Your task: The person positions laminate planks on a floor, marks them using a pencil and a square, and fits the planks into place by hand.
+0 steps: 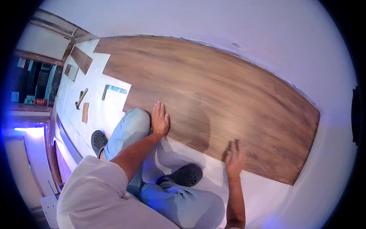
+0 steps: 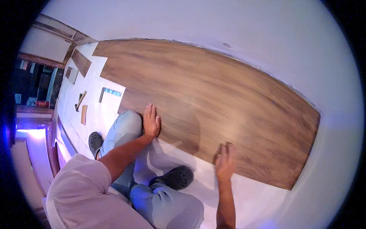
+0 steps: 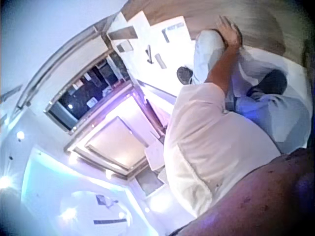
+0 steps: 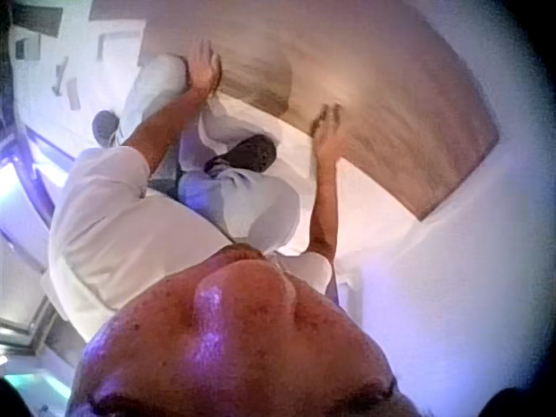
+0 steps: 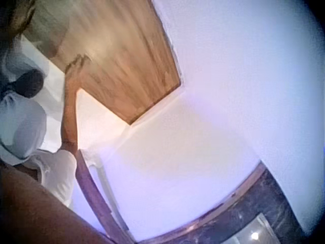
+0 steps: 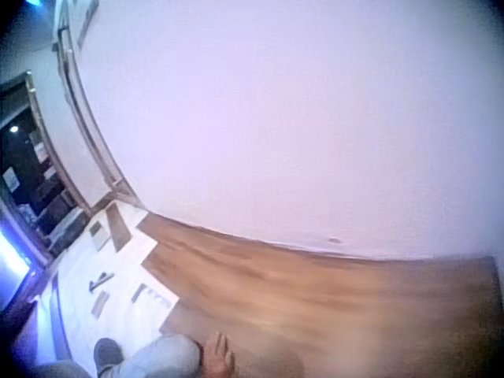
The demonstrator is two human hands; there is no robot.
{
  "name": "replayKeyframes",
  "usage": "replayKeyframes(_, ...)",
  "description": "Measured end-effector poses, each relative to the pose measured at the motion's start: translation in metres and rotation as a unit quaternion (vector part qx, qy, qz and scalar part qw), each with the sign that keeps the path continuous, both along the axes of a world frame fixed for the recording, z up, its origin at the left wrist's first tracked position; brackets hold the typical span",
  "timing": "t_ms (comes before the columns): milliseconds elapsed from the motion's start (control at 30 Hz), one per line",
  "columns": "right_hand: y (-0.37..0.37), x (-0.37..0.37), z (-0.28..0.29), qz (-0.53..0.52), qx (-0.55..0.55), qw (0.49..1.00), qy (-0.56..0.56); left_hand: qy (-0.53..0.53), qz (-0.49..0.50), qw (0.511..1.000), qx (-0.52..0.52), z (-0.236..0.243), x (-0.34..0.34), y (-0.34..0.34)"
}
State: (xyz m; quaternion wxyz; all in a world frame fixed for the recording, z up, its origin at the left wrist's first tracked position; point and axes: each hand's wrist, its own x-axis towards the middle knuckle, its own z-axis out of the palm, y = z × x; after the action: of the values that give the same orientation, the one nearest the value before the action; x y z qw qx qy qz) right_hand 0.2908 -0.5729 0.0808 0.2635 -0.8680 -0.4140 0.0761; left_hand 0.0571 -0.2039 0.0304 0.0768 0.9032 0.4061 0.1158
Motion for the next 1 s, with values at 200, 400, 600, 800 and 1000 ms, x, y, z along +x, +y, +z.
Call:
replayKeyframes(200,0.120,-0.003,-0.023,0.055,-0.050,0.996,-0.047,-0.008,0.008,1.000,-0.026,0.002,0.008,-0.004)
replayKeyframes(400,0.113,-0.012,-0.034,0.070,-0.062,0.996,0.010,0.012,0.030,0.998,-0.060,0.000,-0.003,0.003)
replayKeyframes(600,0.038,-0.030,-0.030,0.114,-0.076,0.987,-0.086,-0.002,0.026,0.999,-0.039,-0.002,0.005,0.008)
replayKeyframes(800,0.041,-0.025,-0.034,0.096,-0.116,0.987,-0.054,0.017,0.043,0.998,-0.048,0.005,-0.003,-0.005)
replayKeyframes(1000,0.034,-0.028,-0.037,0.083,-0.082,0.990,-0.078,0.020,0.022,0.999,-0.028,0.011,-0.011,0.012)
